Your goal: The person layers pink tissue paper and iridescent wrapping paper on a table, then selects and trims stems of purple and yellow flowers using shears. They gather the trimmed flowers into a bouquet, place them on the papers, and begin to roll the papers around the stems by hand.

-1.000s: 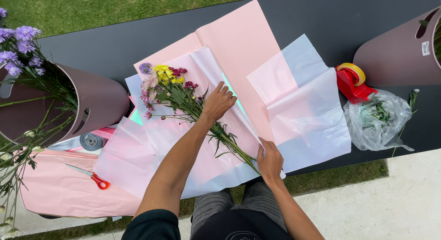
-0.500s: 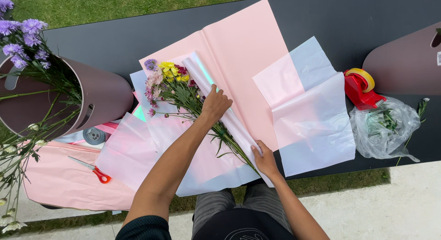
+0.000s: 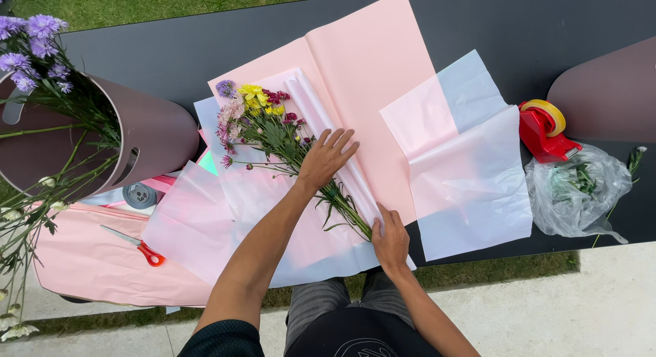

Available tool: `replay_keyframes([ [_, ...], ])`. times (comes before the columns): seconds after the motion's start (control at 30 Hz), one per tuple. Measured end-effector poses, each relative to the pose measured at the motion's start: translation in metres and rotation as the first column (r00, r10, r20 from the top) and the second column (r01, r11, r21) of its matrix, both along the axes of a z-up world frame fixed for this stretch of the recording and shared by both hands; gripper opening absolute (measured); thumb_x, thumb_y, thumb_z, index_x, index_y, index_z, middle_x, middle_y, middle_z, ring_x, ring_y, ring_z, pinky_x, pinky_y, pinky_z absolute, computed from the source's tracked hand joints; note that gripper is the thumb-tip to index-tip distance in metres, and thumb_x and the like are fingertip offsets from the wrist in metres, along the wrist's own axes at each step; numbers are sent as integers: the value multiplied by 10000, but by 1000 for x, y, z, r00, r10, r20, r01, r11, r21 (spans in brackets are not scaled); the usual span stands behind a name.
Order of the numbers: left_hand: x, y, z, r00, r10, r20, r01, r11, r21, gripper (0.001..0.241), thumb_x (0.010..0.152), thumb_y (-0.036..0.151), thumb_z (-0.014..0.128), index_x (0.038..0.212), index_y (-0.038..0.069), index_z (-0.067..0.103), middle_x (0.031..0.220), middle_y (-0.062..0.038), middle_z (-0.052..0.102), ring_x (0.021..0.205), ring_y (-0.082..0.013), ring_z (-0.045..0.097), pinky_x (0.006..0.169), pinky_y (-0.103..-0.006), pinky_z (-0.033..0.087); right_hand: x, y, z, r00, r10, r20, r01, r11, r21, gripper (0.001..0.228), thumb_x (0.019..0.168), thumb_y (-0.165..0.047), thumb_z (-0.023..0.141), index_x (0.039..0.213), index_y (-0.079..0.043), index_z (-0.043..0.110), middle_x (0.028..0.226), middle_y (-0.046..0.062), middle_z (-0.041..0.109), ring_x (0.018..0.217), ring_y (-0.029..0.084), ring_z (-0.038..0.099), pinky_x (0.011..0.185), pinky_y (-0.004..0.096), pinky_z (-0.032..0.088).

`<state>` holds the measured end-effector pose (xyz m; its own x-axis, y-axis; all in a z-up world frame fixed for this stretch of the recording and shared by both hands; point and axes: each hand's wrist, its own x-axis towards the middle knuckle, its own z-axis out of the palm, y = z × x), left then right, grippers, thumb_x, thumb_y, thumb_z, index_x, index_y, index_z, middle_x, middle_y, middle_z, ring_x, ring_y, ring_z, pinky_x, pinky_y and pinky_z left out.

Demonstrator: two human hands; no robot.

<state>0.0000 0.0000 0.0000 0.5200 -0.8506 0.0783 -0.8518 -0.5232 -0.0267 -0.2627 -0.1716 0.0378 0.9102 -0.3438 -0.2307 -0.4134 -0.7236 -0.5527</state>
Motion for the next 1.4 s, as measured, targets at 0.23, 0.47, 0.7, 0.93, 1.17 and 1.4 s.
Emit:
replay_keyframes([
  [0.23,-46,-44,61,480,553,-681,-858,458,-232,913,1042,14,854,1807,-64,362,1787,-353,314,1659,-555,396,1365,-663,456,9,-13,-1,995,-74,-65,85,977,194,431,1160,-79,674,1585,-57,743,1219,180,768,1192,401,809,945,528,678],
  [0.47,-63,-61,58,121,532,-838,-991,114,-71,922,1120,153,779,1844,-44,245,1683,-306,469,1593,-479,479,1340,-642,404,10,-30,-24,965,-100,-241,220,810,544,364,1254,-169,550,1538,-131,774,1308,118,779,1317,313,747,1097,506,581],
  [0.7,-69,-66,89,56,566,-822,-997,69,-21,805,1134,263,771,1767,-31,370,1499,-244,538,1418,-495,636,1180,-662,557,19,-49,-29,945,-17,-327,276,576,769,426,1209,-84,585,1607,-177,701,1266,148,871,1102,271,777,964,462,640],
  [0.93,-101,-57,46,-155,589,-793,-985,-26,173,631,1130,417,788,1599,34,610,1197,-139,806,1084,-396,848,879,-582,678,30,-52,-21,932,125,-340,222,545,809,419,1180,-76,614,1562,-191,742,1172,139,904,1014,258,822,908,448,669],
  [1.17,-117,-48,46,-173,642,-747,-985,-116,128,317,1149,321,753,1324,56,748,972,-191,866,942,-439,873,821,-576,685,49,-25,34,925,285,-250,-184,914,363,464,1198,-132,639,1653,-48,684,1268,200,807,1133,327,835,954,422,694],
  [1.4,-147,-44,52,-161,573,-803,-987,-119,113,396,1162,348,754,1372,18,696,1007,-231,870,922,-464,872,814,-586,676,52,-12,43,945,205,-256,-67,885,460,537,1131,-195,785,1634,-30,694,1172,199,767,1086,354,824,912,471,694],
])
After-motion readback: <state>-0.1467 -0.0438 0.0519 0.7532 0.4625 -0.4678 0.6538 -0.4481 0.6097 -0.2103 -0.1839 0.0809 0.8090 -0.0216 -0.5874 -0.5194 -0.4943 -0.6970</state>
